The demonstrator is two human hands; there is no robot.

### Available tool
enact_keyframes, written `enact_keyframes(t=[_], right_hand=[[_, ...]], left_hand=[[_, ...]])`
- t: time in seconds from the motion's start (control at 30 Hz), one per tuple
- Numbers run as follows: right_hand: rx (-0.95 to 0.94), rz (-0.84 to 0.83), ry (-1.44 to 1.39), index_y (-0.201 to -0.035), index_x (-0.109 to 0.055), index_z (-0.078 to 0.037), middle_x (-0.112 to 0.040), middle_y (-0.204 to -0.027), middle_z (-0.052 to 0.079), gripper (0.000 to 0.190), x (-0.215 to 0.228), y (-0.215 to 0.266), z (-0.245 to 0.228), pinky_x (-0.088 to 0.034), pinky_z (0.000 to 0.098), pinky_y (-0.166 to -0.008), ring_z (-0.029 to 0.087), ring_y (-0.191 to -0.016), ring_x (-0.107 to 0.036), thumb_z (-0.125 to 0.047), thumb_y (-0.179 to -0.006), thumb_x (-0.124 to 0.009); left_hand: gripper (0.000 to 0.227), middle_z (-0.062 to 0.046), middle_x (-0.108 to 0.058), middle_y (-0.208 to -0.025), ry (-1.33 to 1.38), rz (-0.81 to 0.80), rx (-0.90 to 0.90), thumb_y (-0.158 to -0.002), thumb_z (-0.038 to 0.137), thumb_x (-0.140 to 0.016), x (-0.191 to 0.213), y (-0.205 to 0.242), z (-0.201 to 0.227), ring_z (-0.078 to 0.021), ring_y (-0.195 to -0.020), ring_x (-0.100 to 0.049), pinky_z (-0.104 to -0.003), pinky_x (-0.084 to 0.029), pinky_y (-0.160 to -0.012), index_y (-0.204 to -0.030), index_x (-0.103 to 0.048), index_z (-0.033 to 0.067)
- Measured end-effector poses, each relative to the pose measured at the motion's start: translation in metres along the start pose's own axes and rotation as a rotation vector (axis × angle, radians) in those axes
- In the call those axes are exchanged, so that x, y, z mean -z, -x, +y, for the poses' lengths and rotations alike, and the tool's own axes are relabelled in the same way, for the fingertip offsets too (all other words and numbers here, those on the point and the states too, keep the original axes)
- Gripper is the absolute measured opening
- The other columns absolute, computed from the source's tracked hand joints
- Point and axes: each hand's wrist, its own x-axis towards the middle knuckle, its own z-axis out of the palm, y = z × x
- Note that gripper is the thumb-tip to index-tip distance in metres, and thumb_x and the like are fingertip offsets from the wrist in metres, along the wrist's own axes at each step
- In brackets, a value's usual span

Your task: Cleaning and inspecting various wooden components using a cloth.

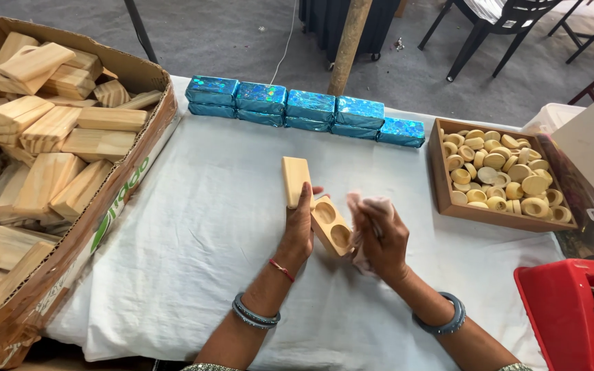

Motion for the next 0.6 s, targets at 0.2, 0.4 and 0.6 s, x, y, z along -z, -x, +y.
enact_keyframes(t=[0.2,0.4,0.6], right_hand=[[0.325,-0.456,0.385,-0.105,-0.077,-0.006,-0.058,-0.134,0.009,0.026,-0.013,0.005,-0.034,-0.059,0.0393,-0.082,0.031,-0.11,-0.059,-0.014,-0.081,-0.079],[0.405,-0.51,0.514,-0.093,-0.077,-0.008,-0.054,-0.141,0.001,0.018,-0.013,0.009,-0.029,-0.057,0.0352,-0.08,0.025,-0.108,-0.058,-0.017,-0.078,-0.082],[0.541,-0.637,0.313,-0.079,-0.078,-0.015,-0.062,-0.13,-0.004,0.008,-0.003,0.004,-0.027,-0.057,0.0364,-0.079,0.021,-0.099,-0.061,-0.013,-0.072,-0.081]], left_hand=[[0.048,-0.006,-0.063,-0.095,-0.368,-0.107,-0.032,-0.103,0.049,-0.057,-0.017,0.021,0.022,-0.0129,-0.086,-0.061,-0.028,-0.051,-0.076,-0.115,-0.073,0.0056],[0.047,-0.004,-0.064,-0.091,-0.315,-0.088,-0.054,-0.103,0.051,-0.054,-0.017,0.018,0.02,-0.0112,-0.082,-0.062,-0.026,-0.054,-0.069,-0.103,-0.071,0.0067],[0.052,-0.01,-0.067,-0.091,0.009,0.05,0.079,-0.102,0.05,-0.055,-0.005,0.004,0.014,-0.0194,-0.082,-0.067,-0.033,-0.06,-0.073,-0.097,-0.07,0.0009]])
